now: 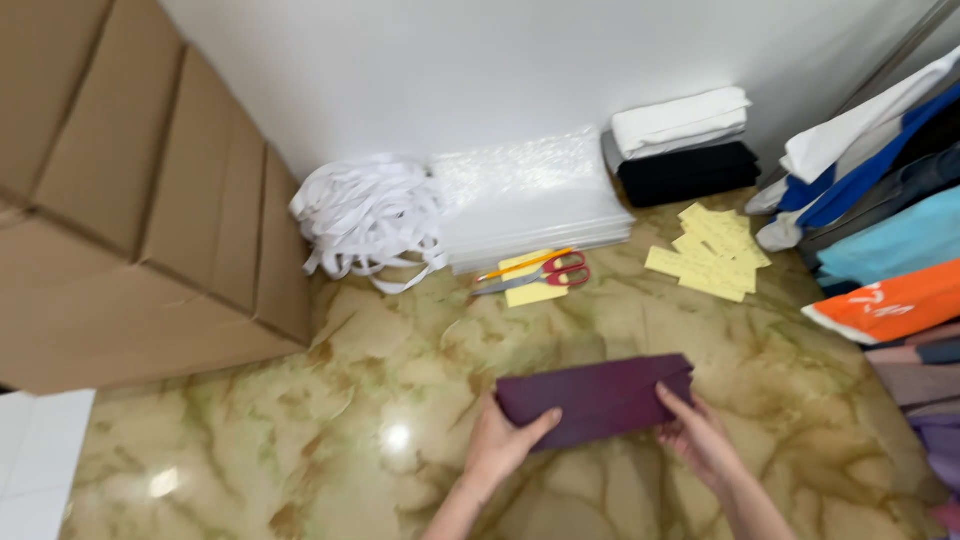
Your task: The person takes a maroon shirt from a clothing rack, lays it on a table, and folds it neatly before placing it on a stack. They then take a beige long-sleeved shirt with a graphic print, fold it in the same manner, and place it on the stack.
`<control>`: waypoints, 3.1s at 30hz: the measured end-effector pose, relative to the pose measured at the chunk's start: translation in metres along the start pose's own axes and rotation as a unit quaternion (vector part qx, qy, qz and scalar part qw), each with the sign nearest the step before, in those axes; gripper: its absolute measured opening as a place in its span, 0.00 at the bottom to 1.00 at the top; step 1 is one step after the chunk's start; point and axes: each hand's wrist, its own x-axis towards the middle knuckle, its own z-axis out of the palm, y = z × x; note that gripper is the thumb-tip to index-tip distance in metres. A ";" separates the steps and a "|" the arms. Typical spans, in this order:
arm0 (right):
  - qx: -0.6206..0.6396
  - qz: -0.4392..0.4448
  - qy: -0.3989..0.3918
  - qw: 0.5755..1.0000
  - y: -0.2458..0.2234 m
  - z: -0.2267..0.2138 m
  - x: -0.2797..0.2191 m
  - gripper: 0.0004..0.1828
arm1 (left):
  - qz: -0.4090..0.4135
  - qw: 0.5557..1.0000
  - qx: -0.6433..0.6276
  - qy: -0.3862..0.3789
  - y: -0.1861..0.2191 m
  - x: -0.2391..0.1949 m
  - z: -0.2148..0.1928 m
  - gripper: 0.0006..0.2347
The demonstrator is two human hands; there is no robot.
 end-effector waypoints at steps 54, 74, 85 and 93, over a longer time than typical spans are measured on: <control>-0.096 -0.056 0.028 0.993 -0.186 -0.025 0.049 0.21 | 0.172 0.952 -0.252 0.014 0.099 0.120 0.143 0.14; -0.031 -0.216 0.020 0.976 -0.077 0.014 -0.205 0.12 | 0.246 0.925 -0.281 0.061 -0.042 -0.080 -0.068 0.11; -0.017 -0.234 0.036 0.972 -0.071 -0.010 -0.235 0.13 | 0.260 0.920 -0.287 0.059 -0.054 -0.091 -0.060 0.09; 0.026 -0.248 0.130 0.960 -0.053 -0.082 -0.264 0.13 | 0.278 0.934 -0.223 -0.012 -0.014 -0.081 0.004 0.08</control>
